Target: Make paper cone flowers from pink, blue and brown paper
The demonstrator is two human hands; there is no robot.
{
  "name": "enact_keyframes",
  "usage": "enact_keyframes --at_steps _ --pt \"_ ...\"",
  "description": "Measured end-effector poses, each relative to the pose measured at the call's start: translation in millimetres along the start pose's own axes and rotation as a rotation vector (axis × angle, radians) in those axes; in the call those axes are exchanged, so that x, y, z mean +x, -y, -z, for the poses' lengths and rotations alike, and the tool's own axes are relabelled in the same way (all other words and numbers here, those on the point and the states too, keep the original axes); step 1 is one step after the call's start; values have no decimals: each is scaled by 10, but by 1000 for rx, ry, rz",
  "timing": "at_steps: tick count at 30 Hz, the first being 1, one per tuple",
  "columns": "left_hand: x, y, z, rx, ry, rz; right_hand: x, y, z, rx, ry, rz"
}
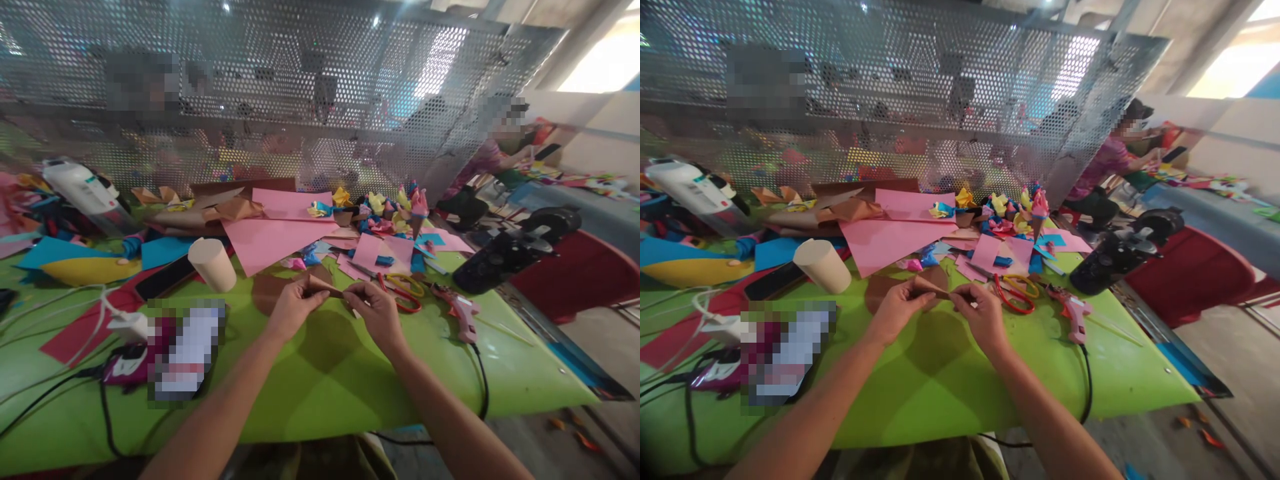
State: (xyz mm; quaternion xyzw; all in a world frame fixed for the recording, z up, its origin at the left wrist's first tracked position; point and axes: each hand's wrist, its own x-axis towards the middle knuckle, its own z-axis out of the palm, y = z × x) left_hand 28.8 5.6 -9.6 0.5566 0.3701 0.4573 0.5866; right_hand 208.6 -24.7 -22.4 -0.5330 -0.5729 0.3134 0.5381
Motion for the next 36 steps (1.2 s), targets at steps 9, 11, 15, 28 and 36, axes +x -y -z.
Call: enact_keyframes --at_steps 9,11,15,28,36 --pt "8 18 12 5 -26 31 -17 67 19 -35 51 37" --pt "3 0 5 23 -19 18 -21 82 16 -54 53 73" --pt "-18 -37 -14 49 22 -17 -26 58 -9 -97 23 90" --pt "9 4 35 63 -52 -14 -30 40 14 -91 24 38" --pt "-13 4 20 82 -48 15 -35 30 -3 -122 41 72"
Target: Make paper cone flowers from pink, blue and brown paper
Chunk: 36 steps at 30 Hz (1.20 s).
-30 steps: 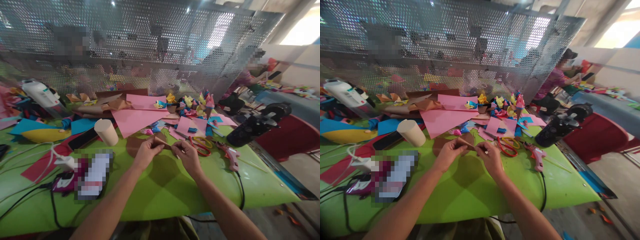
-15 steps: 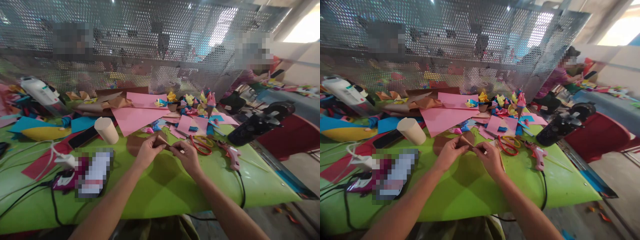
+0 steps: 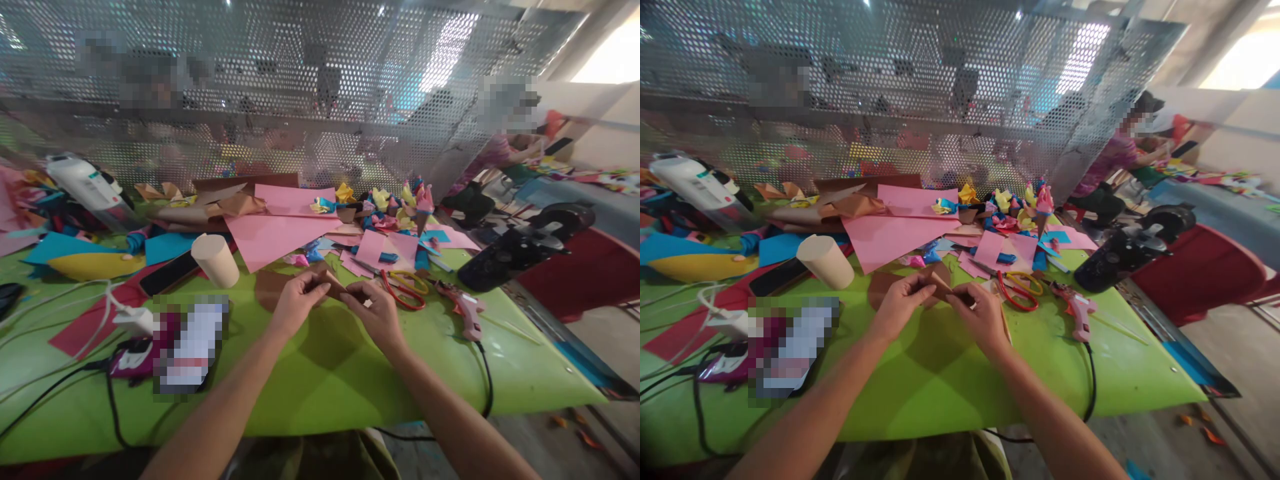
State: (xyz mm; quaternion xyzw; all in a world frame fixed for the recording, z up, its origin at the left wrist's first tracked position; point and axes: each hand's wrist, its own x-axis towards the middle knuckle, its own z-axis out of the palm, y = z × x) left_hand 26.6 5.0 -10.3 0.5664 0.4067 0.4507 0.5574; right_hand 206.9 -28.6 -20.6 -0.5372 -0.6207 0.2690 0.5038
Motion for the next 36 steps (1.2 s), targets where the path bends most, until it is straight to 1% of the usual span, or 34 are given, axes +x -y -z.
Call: enact_keyframes --at_steps 3,6,8,11,13,17,22,27,31,36 --pt "-15 -22 -13 -45 38 29 3 -18 -1 8 2 -27" --pt "-16 -46 -7 -56 40 44 0 -9 9 8 12 -45" --pt "-11 -53 8 -25 8 35 -5 8 14 14 12 -49" --pt "-8 -54 38 51 -73 -2 -8 26 18 45 0 -55" --pt "-12 -60 49 75 -90 -19 -7 28 18 68 -11 -59" --pt "-24 -86 30 94 14 -42 -5 25 20 57 -15 -51" --pt "-23 -81 -9 133 35 -62 -10 29 6 38 7 -43" --pt "-20 -46 -27 62 126 -36 -8 14 -5 14 7 -38" --pt "3 -13 -5 45 39 -24 -4 3 22 69 15 -55" --pt "34 4 21 -84 -82 23 -3 1 38 118 -13 -79"
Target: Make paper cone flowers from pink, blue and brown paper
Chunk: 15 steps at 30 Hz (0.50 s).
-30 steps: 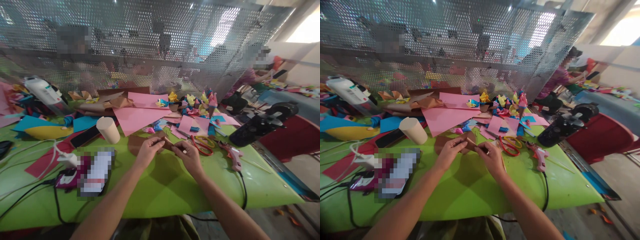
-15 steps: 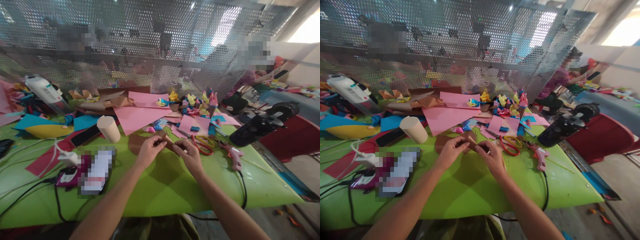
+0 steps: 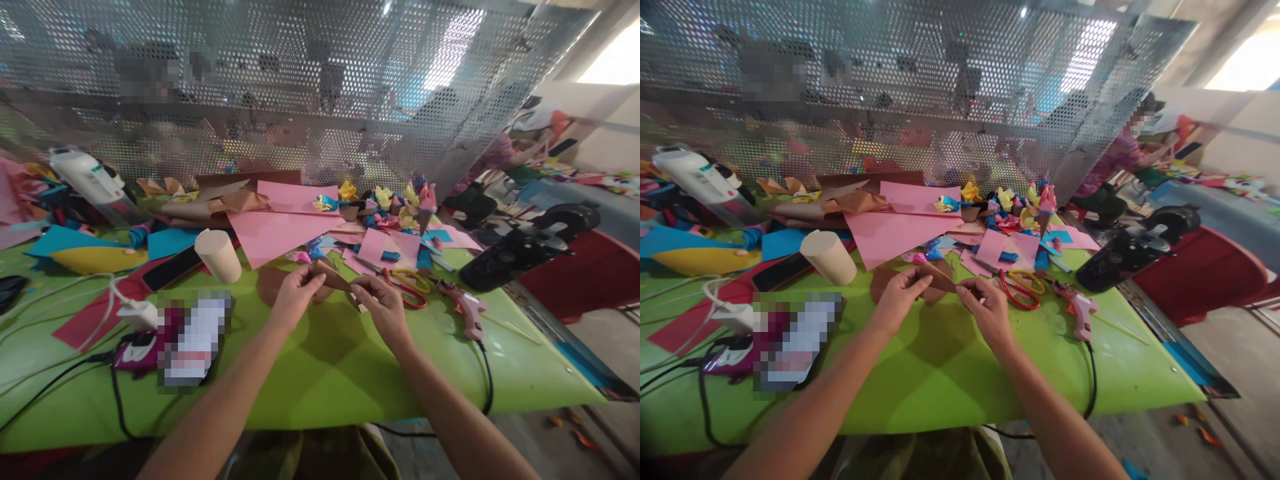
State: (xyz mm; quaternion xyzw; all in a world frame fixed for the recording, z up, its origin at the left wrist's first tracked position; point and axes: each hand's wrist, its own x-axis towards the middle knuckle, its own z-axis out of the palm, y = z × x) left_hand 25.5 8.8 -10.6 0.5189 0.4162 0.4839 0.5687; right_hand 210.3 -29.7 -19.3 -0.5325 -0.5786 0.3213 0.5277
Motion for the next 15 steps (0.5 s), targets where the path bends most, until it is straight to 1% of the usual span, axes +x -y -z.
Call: enact_keyframes --at_steps 2,7,10,15 --pt "-4 -4 3 -18 -4 30 2 -7 -8 -21 1 1" --pt "-18 -2 23 -27 143 102 20 -30 -26 -25 -24 2" --pt "-13 3 33 -30 162 134 30 -31 -28 -8 -41 7" --pt "-21 -20 20 -66 175 145 41 -36 -31 5 -9 3"
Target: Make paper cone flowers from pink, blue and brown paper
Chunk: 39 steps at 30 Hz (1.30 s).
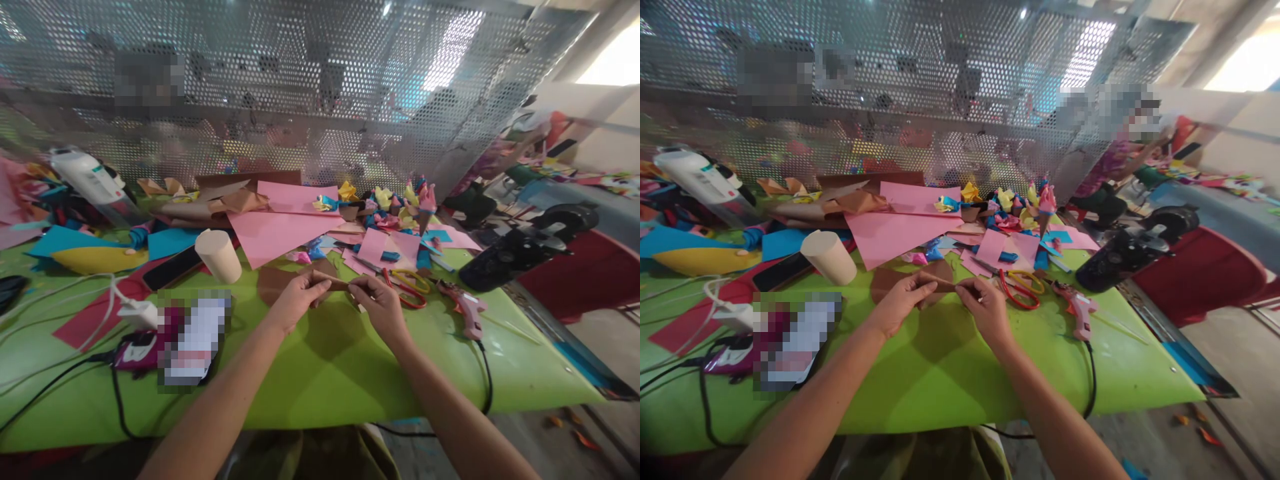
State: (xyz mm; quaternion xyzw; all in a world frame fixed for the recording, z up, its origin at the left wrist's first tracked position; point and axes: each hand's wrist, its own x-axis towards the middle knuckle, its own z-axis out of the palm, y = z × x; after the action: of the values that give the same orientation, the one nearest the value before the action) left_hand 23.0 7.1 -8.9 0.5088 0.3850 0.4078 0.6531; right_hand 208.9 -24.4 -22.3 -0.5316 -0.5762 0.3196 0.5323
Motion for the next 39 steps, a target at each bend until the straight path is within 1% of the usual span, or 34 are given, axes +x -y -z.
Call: enact_keyframes --at_steps 3,10,14,16,21,24,27,31,33,35,39 --pt "-10 -13 -18 -26 -9 -3 7 -14 -2 -22 9 -2" --pt "-1 -19 -41 -66 -83 -6 16 -21 -5 -67 27 34" --pt "-1 -17 -40 -43 -58 -8 18 -8 -5 -62 14 34" --pt "3 -2 -29 -36 -59 -9 16 -5 -1 -40 12 15" --pt "26 23 -1 -60 -122 -17 19 -7 8 72 -17 -52" --pt "31 6 -11 -79 -121 -40 30 -1 13 118 -29 -62" --pt "33 -13 -19 -96 -122 -49 51 11 28 182 -20 -107" --pt "42 -15 -9 -127 -158 -46 81 17 53 275 -86 -151" --pt "48 -14 -8 -158 -173 -42 81 15 55 283 -114 -126" --pt "51 -16 -15 -201 -188 -29 67 15 47 236 -135 -63" --pt "47 -20 -41 -263 -211 11 26 35 33 2 -157 130"
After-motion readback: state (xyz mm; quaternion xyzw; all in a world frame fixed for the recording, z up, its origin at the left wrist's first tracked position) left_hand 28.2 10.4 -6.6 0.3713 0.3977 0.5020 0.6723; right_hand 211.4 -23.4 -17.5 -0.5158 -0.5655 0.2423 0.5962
